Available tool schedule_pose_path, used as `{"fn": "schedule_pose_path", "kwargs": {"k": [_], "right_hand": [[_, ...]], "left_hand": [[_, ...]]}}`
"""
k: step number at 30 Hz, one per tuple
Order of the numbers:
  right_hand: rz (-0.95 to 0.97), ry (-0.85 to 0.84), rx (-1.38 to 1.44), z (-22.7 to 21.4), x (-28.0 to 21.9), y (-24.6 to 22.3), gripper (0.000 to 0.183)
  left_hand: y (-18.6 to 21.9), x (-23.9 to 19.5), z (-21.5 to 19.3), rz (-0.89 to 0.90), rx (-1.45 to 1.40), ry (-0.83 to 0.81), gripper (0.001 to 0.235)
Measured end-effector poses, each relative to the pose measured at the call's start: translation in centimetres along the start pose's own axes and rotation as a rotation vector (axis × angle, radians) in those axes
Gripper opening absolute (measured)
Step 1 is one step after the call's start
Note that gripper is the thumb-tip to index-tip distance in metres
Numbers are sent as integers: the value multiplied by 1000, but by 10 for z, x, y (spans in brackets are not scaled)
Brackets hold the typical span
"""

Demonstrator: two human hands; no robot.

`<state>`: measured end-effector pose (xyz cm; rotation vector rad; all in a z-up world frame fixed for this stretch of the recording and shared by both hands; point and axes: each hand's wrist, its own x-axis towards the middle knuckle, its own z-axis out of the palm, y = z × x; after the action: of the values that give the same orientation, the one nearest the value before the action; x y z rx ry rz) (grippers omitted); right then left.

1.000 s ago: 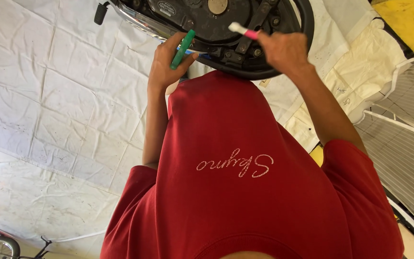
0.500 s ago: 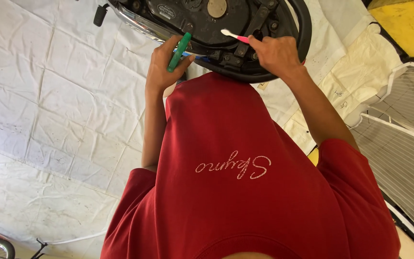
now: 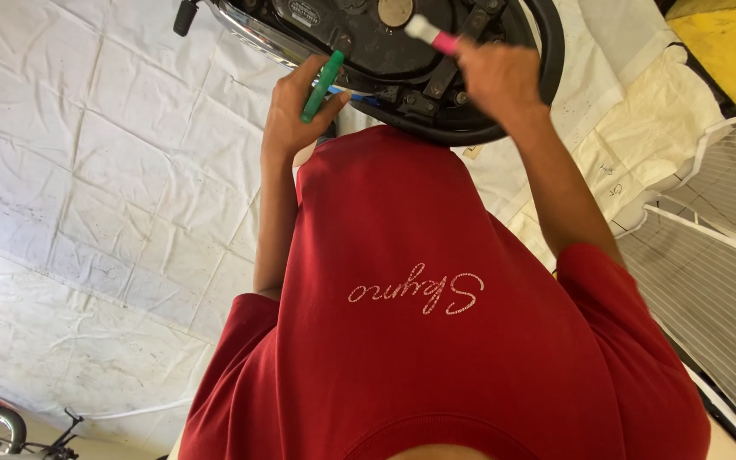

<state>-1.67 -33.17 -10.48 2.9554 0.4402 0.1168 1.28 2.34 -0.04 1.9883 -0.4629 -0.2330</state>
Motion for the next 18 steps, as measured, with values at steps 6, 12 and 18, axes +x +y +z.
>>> {"fn": "schedule_pose_path", "kwargs": {"k": [6, 12, 18], "right_hand": [[-110, -302, -55, 3, 5, 5, 24], [-173, 60, 188, -25, -6, -9, 22], [-55, -183, -86, -16, -6, -13, 28]], "left_hand": [[4, 2, -1, -39, -42, 0, 30], [0, 6, -2, -15, -51, -13, 32], [-2, 3, -6, 25, -88, -6, 35]]}}
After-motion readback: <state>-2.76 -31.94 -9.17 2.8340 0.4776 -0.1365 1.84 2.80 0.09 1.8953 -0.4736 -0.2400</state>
